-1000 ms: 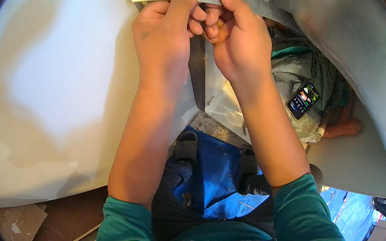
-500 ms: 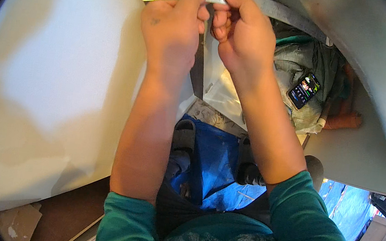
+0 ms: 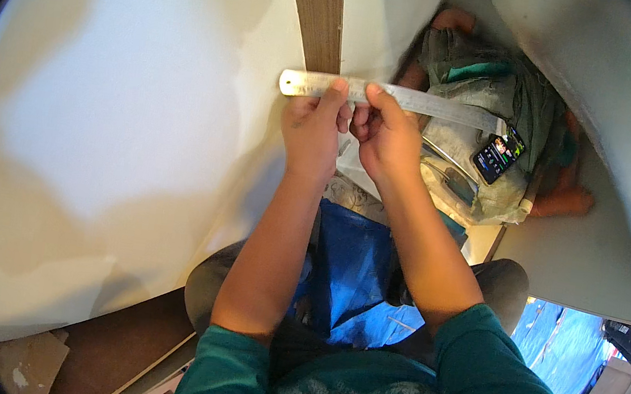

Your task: The person sits on the floor and uses a hammer and screwdriver to install a hinge on a cabinet door. They measure the door with a ruler, position the hinge, and secure it with screws.

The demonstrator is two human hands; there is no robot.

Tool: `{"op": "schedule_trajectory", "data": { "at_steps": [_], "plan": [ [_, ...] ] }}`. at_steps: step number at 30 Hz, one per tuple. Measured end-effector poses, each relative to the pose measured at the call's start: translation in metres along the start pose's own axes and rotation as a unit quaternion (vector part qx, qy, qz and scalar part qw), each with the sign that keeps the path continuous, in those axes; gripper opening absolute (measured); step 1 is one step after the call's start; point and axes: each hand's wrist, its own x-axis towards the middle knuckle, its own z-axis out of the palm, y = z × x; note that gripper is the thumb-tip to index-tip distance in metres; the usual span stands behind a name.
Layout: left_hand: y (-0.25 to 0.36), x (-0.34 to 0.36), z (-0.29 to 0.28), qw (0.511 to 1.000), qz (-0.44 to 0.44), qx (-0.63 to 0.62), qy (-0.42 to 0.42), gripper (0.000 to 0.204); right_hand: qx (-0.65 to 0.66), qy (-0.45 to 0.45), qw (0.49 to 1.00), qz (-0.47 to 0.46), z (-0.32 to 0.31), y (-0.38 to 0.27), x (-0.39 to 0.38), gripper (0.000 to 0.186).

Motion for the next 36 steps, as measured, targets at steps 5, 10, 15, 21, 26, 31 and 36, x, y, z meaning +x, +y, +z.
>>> {"op": "schedule_trajectory", "data": {
  "at_steps": [5,10,15,21,26,31,36],
  "plan": [
    [0.083,0.005,0.024,0.992,0.077,0.022,-0.101,0.026,0.043,-0.19,0.979,-0.062,0.053,-0.041,0.0,0.031],
    [0.115,0.027,0.037,0.971,0.204,0.064,-0.102,0.024,0.082,-0.257,0.958,-0.095,0.086,-0.062,0.015,0.031],
    [0.098,0.034,0.03,0.986,0.137,0.06,-0.077,0.021,0.067,-0.189,0.977,-0.073,0.084,-0.063,0.012,0.025],
    [0.008,0.009,-0.007,0.998,0.035,0.043,-0.009,0.032,-0.04,-0.02,0.998,-0.035,0.015,-0.001,0.014,0.021],
    [-0.083,-0.002,-0.045,0.997,-0.061,0.036,0.023,0.028,-0.073,0.041,0.995,0.047,-0.059,0.056,0.021,0.022],
    [-0.158,-0.02,-0.09,0.977,-0.189,0.038,0.094,0.034,-0.145,0.083,0.971,0.17,-0.113,0.107,0.011,0.029],
    [-0.106,-0.057,-0.102,0.937,-0.316,0.042,-0.142,0.037,-0.109,0.094,0.966,0.213,-0.13,0.063,-0.03,0.033]
  ]
}}
